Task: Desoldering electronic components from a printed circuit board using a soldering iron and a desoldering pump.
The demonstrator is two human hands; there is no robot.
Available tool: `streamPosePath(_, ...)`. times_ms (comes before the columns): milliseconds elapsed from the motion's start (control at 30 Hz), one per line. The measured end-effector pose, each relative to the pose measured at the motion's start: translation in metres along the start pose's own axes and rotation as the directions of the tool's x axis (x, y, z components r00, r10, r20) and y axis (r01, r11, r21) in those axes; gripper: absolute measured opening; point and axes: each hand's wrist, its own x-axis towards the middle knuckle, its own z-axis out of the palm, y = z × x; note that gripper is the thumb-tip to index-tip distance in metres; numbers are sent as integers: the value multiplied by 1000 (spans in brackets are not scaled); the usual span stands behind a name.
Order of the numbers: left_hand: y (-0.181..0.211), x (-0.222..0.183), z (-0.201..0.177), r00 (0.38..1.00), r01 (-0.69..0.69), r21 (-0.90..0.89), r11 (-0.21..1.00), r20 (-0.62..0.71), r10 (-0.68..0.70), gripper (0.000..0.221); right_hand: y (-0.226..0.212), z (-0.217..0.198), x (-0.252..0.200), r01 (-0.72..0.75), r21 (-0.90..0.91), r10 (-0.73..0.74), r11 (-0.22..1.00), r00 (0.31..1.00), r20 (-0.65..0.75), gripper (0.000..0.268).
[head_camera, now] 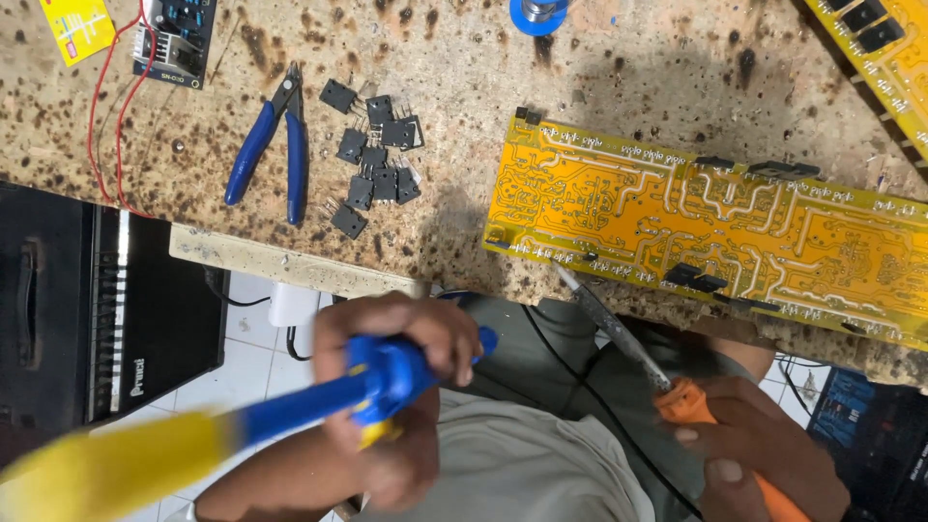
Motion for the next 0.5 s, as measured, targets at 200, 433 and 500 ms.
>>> streamPosePath(200, 16, 28, 12, 971, -231, -159, 960, -100, 217, 51, -20, 8, 10, -96, 160, 120, 983, 981, -151, 27)
streamPosePath(433, -10, 50, 22, 954, -292, -71, 954, -91, 285, 57, -2, 6, 0, -52, 207, 78, 977, 990, -117, 25)
streamPosePath(500, -13, 53, 24, 954, -293, -57, 955, -88, 287, 57, -3, 5, 5, -55, 212, 83, 976, 989, -125, 26)
